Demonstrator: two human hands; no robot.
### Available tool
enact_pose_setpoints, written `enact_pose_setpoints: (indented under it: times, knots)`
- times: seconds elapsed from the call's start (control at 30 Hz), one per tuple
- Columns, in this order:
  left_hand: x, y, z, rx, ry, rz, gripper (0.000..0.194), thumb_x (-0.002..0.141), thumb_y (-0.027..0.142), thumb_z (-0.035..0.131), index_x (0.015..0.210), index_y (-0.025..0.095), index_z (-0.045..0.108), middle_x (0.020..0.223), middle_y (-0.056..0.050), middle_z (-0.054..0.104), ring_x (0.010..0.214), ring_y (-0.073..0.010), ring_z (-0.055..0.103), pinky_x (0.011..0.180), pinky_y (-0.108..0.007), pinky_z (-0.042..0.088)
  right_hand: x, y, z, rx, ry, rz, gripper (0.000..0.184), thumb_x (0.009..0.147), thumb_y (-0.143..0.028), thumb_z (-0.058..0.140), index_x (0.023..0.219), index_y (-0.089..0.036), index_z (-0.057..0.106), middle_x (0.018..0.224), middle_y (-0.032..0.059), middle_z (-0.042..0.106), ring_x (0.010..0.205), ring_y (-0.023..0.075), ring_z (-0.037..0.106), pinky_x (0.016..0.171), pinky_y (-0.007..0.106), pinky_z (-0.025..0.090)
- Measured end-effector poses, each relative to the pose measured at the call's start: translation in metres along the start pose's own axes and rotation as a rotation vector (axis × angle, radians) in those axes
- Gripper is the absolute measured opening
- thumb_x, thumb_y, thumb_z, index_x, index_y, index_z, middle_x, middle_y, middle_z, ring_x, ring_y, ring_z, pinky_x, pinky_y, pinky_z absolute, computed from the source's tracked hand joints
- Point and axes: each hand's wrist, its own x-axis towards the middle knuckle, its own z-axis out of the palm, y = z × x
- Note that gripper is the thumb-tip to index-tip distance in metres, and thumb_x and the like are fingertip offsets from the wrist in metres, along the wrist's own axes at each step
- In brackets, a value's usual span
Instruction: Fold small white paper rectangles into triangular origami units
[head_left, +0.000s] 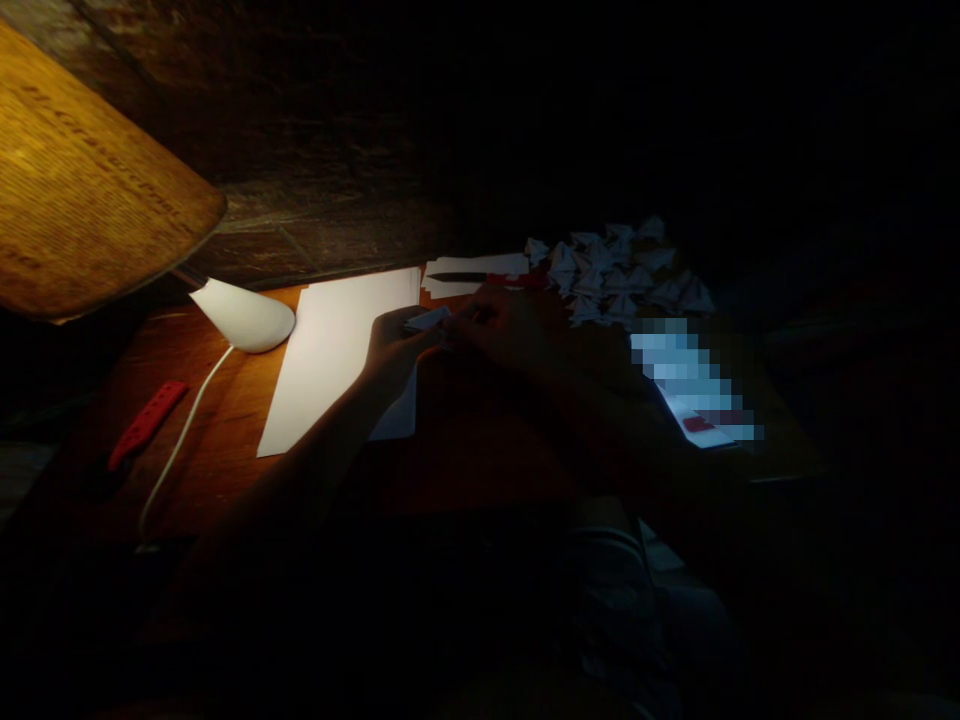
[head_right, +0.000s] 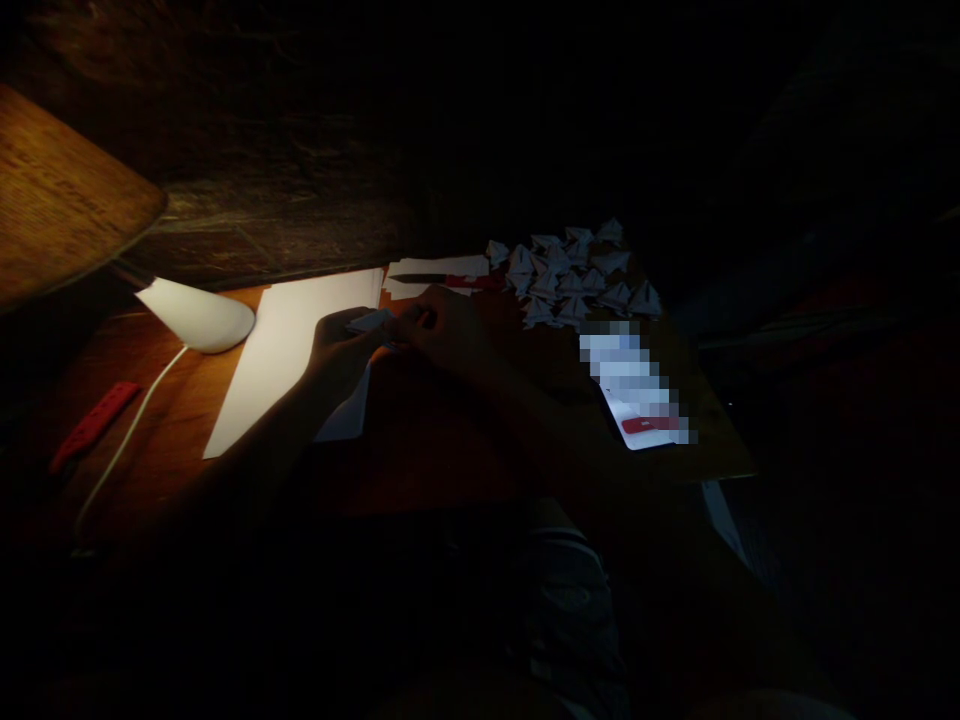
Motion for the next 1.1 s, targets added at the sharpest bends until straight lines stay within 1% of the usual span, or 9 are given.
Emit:
enact_pose_setpoints:
  times: [0.27, 0.4, 0.53, 0.6, 0.67, 0.77, 0.87, 1.0, 1.1]
  knots:
    - [-0.003, 0.007, 0.004, 0.021, 0.002, -0.003, 0.023, 0.067, 0.024, 0.090, 0.070, 0.016, 0.069, 0.064, -0.002, 0.064, 0.057, -0.0118, 0.059, 0.052, -0.023, 0.048, -0.002, -0.001, 0.001, -0.003, 0.010, 0.045, 0.026, 0.086, -0.042, 0.080, 0.076, -0.020, 0.070, 0.088, 0.0034, 0.071, 0.080, 0.0173, 0.063, 0.074, 0.031, 0.051]
    - [-0.004, 0.009, 0.006, 0.022, 0.005, -0.013, 0.022, 0.066, 0.022, 0.089, 0.074, 0.015, 0.070, 0.067, -0.003, 0.066, 0.060, -0.0136, 0.062, 0.055, -0.025, 0.050, -0.002, -0.002, 0.002, 0.003, 0.027, 0.035, 0.023, 0.087, -0.036, 0.079, 0.073, -0.020, 0.069, 0.088, 0.0032, 0.070, 0.081, 0.0172, 0.063, 0.076, 0.032, 0.051]
    - [-0.006, 0.016, 0.008, 0.041, -0.025, -0.051, 0.022, 0.063, 0.022, 0.089, 0.075, 0.015, 0.072, 0.066, -0.002, 0.068, 0.060, -0.0143, 0.062, 0.053, -0.024, 0.049, 0.000, -0.002, 0.003, 0.011, 0.046, 0.000, 0.017, 0.084, -0.025, 0.079, 0.072, -0.020, 0.068, 0.085, 0.0014, 0.068, 0.078, 0.0159, 0.062, 0.075, 0.032, 0.049]
    - [-0.007, 0.018, 0.009, 0.043, -0.021, -0.068, 0.020, 0.063, 0.023, 0.088, 0.072, 0.015, 0.072, 0.064, -0.001, 0.067, 0.058, -0.0129, 0.060, 0.052, -0.023, 0.047, 0.001, -0.001, 0.003, 0.018, 0.040, -0.029, 0.017, 0.083, -0.023, 0.080, 0.073, -0.020, 0.067, 0.085, 0.0009, 0.068, 0.077, 0.0154, 0.060, 0.075, 0.032, 0.049]
    - [-0.007, 0.018, 0.010, 0.023, -0.004, -0.077, 0.019, 0.063, 0.022, 0.087, 0.070, 0.016, 0.071, 0.064, -0.001, 0.066, 0.057, -0.0115, 0.059, 0.052, -0.023, 0.046, 0.002, 0.002, 0.003, 0.030, 0.029, -0.060, 0.017, 0.085, -0.025, 0.079, 0.074, -0.019, 0.067, 0.085, 0.0011, 0.068, 0.077, 0.0153, 0.060, 0.075, 0.032, 0.050]
    - [-0.006, 0.018, 0.010, -0.035, 0.018, -0.046, 0.016, 0.065, 0.021, 0.084, 0.068, 0.017, 0.069, 0.066, 0.000, 0.066, 0.060, -0.0116, 0.061, 0.058, -0.024, 0.051, 0.002, 0.006, 0.001, 0.032, 0.033, -0.111, 0.019, 0.089, -0.034, 0.076, 0.079, -0.020, 0.069, 0.086, 0.0019, 0.067, 0.078, 0.0161, 0.060, 0.074, 0.032, 0.050]
    - [-0.004, 0.019, 0.009, -0.046, 0.029, 0.003, 0.013, 0.068, 0.021, 0.081, 0.068, 0.019, 0.067, 0.069, 0.000, 0.068, 0.066, -0.0139, 0.065, 0.067, -0.028, 0.056, 0.002, 0.005, -0.004, 0.002, 0.055, -0.188, 0.020, 0.090, -0.040, 0.076, 0.085, -0.021, 0.070, 0.091, 0.0030, 0.067, 0.082, 0.0172, 0.060, 0.072, 0.031, 0.051]
    - [-0.004, 0.022, 0.009, 0.007, 0.040, 0.065, 0.011, 0.072, 0.021, 0.079, 0.070, 0.021, 0.068, 0.075, -0.002, 0.072, 0.074, -0.0168, 0.070, 0.075, -0.033, 0.060, -0.002, -0.002, -0.009, -0.054, 0.061, -0.272, 0.019, 0.091, -0.039, 0.076, 0.091, -0.022, 0.070, 0.098, 0.0044, 0.066, 0.086, 0.0183, 0.061, 0.071, 0.031, 0.051]
    - [-0.005, 0.021, 0.008, 0.039, 0.031, 0.113, 0.010, 0.073, 0.021, 0.078, 0.071, 0.021, 0.069, 0.077, -0.002, 0.072, 0.075, -0.0166, 0.070, 0.075, -0.032, 0.060, -0.004, -0.005, -0.010, -0.084, 0.059, -0.301, 0.015, 0.092, -0.037, 0.075, 0.094, -0.022, 0.072, 0.100, 0.0052, 0.065, 0.090, 0.0198, 0.061, 0.074, 0.033, 0.052]
